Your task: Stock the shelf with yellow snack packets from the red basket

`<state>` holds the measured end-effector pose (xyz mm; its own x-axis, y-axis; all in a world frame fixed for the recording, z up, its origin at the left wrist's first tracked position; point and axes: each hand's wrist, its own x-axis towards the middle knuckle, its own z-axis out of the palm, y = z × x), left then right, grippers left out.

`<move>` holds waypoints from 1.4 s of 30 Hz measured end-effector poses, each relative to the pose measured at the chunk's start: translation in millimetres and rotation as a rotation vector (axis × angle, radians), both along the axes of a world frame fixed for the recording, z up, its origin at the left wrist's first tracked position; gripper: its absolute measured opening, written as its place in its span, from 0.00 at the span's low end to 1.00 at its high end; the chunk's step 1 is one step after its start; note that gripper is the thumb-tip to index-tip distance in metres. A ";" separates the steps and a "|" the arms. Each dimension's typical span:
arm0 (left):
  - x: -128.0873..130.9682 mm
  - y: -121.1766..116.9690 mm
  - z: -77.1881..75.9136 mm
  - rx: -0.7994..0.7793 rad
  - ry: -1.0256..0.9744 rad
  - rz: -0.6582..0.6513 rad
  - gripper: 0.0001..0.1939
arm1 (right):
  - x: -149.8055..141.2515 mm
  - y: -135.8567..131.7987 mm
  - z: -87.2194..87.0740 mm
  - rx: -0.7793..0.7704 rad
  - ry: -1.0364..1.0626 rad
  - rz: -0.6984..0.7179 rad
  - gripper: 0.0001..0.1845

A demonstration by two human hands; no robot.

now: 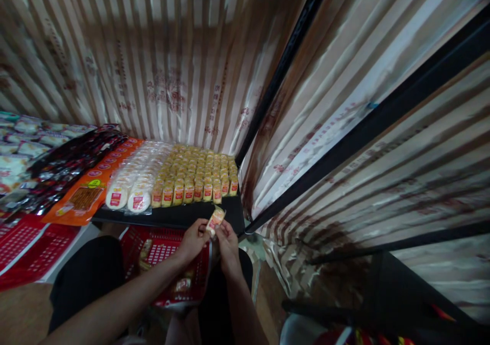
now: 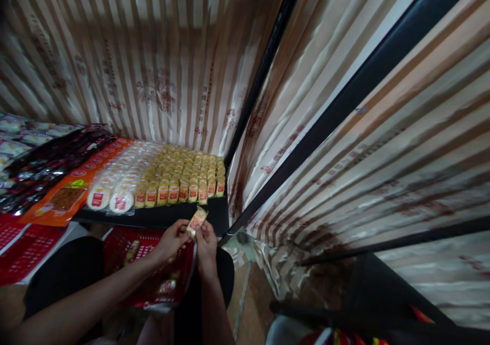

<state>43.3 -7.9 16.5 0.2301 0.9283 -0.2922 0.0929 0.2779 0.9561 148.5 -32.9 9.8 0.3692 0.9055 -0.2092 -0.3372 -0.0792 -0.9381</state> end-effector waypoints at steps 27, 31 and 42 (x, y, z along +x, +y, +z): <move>69.5 66.4 -4.5 0.233 -0.024 -0.055 0.32 | 72.2 108.1 -31.1 0.033 -0.874 -0.165 0.23; 71.3 70.5 -6.3 0.224 -0.008 -0.046 0.32 | 68.8 107.1 -35.5 0.073 -0.819 -0.163 0.22; 69.1 75.5 -12.6 0.210 -0.037 -0.016 0.30 | 55.0 95.8 -35.4 0.105 -1.015 -0.252 0.11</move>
